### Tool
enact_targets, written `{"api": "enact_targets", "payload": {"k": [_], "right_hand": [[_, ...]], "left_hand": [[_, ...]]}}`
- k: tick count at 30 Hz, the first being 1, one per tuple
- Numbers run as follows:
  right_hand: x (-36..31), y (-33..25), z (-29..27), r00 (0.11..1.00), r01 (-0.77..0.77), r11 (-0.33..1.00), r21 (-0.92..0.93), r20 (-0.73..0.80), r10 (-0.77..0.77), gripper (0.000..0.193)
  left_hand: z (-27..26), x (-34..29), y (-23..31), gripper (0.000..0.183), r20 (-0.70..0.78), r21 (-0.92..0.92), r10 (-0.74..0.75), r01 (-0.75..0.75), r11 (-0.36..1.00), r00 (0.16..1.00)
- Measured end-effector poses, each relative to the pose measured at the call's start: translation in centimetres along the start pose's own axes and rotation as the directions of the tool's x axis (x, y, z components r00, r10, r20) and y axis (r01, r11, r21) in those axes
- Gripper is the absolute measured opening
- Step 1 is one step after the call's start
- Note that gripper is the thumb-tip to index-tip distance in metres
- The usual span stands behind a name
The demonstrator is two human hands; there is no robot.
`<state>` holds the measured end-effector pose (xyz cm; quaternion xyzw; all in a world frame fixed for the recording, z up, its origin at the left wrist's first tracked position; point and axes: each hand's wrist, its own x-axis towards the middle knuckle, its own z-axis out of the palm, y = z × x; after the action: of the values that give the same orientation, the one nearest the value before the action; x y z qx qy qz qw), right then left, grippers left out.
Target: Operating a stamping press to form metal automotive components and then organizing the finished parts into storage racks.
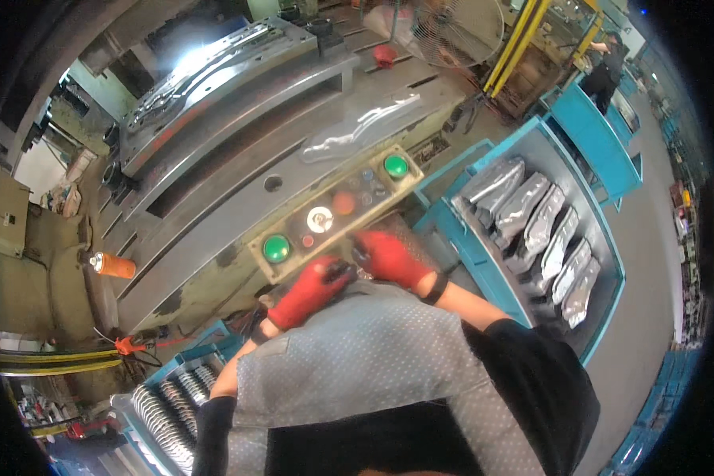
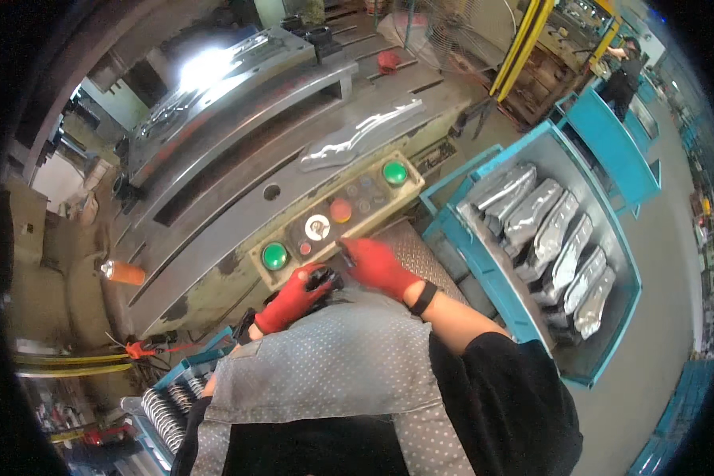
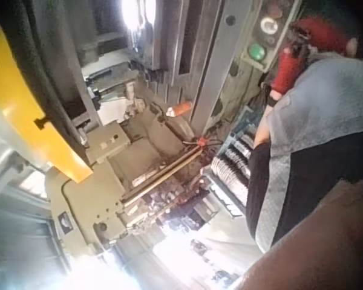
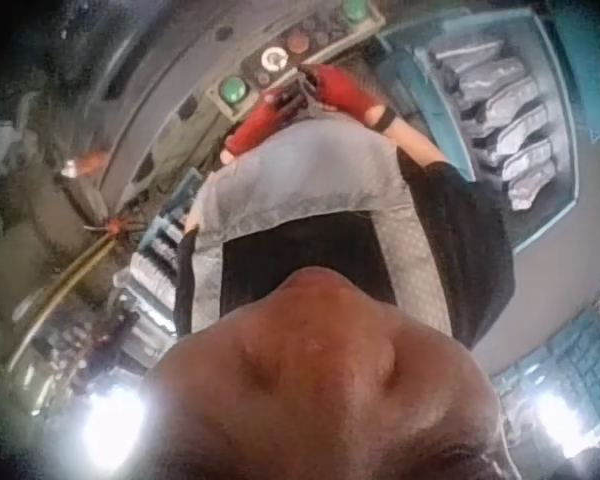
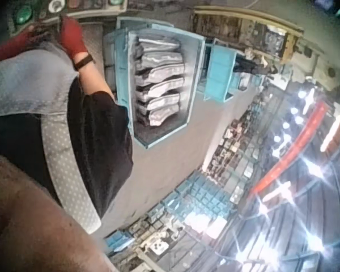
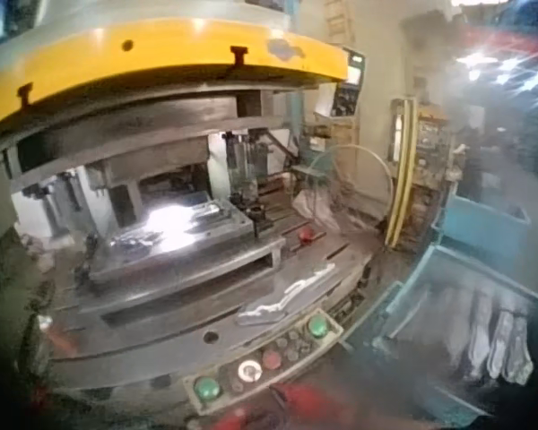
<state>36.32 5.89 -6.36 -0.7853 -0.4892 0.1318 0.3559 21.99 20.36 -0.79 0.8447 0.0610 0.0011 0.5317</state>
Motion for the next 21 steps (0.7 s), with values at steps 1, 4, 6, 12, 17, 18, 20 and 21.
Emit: {"api": "enact_targets", "payload": {"k": [1, 4, 6, 12, 17, 18, 20, 21], "right_hand": [[0.3, 1.2, -1.1, 0.999, -0.032, 0.998, 0.05, 0.039, 0.03, 0.043], [2.7, 6.4, -4.2, 0.998, 0.019, 1.0, 0.005, 0.054, -0.019, 0.043], [5.4, 12.1, -6.2, 0.997, 0.033, 0.999, -0.036, 0.076, -0.03, 0.055], [19.3, 21.9, -14.1, 0.994, -0.077, 0.914, -0.397, 0.04, 0.101, 0.066], [28.6, 21.7, -15.6, 0.947, 0.264, 0.634, -0.727, 0.321, -0.026, 0.112], [29.8, 22.4, -15.2, 0.943, 0.282, 0.628, -0.725, 0.33, -0.042, 0.112], [31.7, 23.4, -14.3, 0.896, 0.358, 0.603, -0.713, 0.444, -0.006, 0.121], [32.5, 23.8, -13.8, 0.861, 0.382, 0.614, -0.691, 0.508, 0.035, 0.117]], "left_hand": [[0.6, 1.0, -1.3, 0.029, -0.123, 0.055, 0.008, -0.001, 0.998, 0.992], [2.2, 4.3, -6.5, 0.03, -0.309, 0.065, -0.144, 0.172, 0.983, 0.94], [2.5, 5.8, -8.6, 0.028, -0.295, -0.202, -0.246, 0.191, 0.961, 0.923], [2.0, 9.1, -3.4, 0.021, -0.587, -0.138, -0.246, 0.204, 0.969, 0.771], [-1.2, 8.6, -7.9, 0.018, -0.546, 0.009, -0.162, 0.199, 0.98, 0.822], [-1.9, 8.6, -8.6, 0.02, -0.618, -0.068, -0.251, 0.267, 0.961, 0.745], [-4.7, 7.7, -11.1, 0.025, -0.697, 0.15, -0.153, 0.351, 0.924, 0.701], [-6.3, 7.8, -10.4, 0.034, -0.744, 0.142, -0.202, 0.445, 0.884, 0.637]]}}
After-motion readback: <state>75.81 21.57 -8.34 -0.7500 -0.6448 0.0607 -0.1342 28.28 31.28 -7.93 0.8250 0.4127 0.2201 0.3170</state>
